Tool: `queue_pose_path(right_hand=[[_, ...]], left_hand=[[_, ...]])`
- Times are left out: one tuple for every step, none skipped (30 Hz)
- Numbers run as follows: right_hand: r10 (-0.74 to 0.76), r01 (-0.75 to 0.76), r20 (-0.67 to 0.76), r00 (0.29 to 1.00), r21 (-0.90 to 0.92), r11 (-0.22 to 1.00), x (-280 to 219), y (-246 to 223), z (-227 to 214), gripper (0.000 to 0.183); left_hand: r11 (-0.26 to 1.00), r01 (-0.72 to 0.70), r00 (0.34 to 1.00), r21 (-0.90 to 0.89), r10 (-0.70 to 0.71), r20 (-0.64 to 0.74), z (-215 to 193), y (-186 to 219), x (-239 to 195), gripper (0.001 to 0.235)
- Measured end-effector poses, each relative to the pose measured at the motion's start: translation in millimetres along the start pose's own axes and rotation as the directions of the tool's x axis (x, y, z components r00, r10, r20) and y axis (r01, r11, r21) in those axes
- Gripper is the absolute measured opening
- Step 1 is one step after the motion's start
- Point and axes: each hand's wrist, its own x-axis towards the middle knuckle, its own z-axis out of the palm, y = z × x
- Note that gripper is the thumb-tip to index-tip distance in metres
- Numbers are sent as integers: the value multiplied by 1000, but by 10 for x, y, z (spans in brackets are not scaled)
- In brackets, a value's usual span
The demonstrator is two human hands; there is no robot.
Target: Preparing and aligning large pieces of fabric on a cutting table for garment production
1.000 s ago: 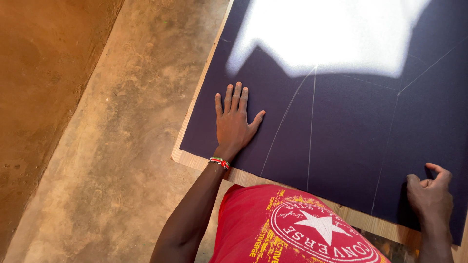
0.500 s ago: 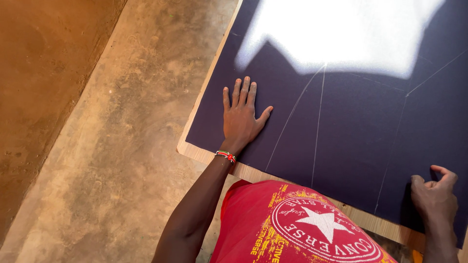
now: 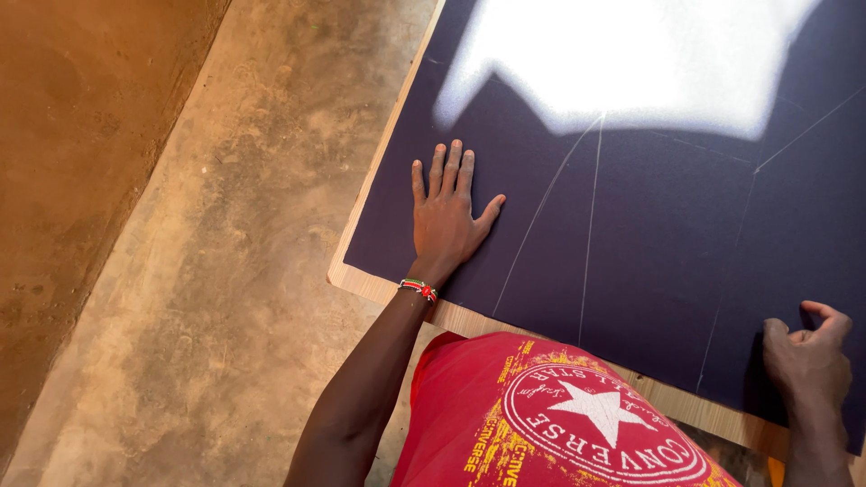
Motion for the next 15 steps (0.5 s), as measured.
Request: queue_pose_path(right_hand=[[10,-10,10,1000,-12,1000,-25,-39,-16,56],[21,-20,20,1000,-24,999,-52,-77,-34,56],[24,-24,21,999,-24,999,-31,-40,-19,56],[9,-9,13,1000,-24,1000,-8,-6,-3,55],[-6,6,5,1000,-24,1000,16,29,14,54],[-1,1,3,1000,-23,1000,27,22,10,54],[8,-7,9,1000,-38,999,39,14,6,55],[20,-19,16,1000,-53,998,34,14,4,55],[27,-26,15,1000,-51,998,67,27,6,55],[16,-15,13,1000,-58,998,83,53,7,54],[4,-4,12,1000,-65,998,99,80,7,52],[9,-8,9,1000,-59,998,80,48,-17,52],[17,-16,30,999,-42,999,60,16,-43,54],[24,-22,53,998,-26,999,32,-18,-68,55],[27,-26,52,998,-21,999,61,14,-48,55]], left_hand=[[1000,-1,1000,-4,1,-8,1,-2,2,79],[1000,-1,1000,-8,1,-16,2,-3,-1,79],[1000,-4,1000,-9,4,-13,4,-3,-5,79],[1000,0,1000,-1,0,-11,6,-2,-2,79],[1000,3,1000,6,-3,-8,9,-1,0,79],[1000,-1,1000,4,1,-7,11,-4,2,79],[1000,-1,1000,10,1,-10,14,-7,4,80],[1000,-3,1000,17,3,-12,12,-12,1,80],[1000,-10,1000,15,11,-8,13,-14,11,80],[1000,-8,1000,11,8,-21,12,-16,7,79],[1000,-6,999,6,6,-34,12,-17,3,79],[1000,-13,999,7,13,-35,21,-14,7,79],[1000,-12,999,3,12,-38,27,-13,10,78],[1000,-8,999,0,8,-40,23,-18,0,78],[1000,-14,999,2,14,-40,26,-23,7,78]])
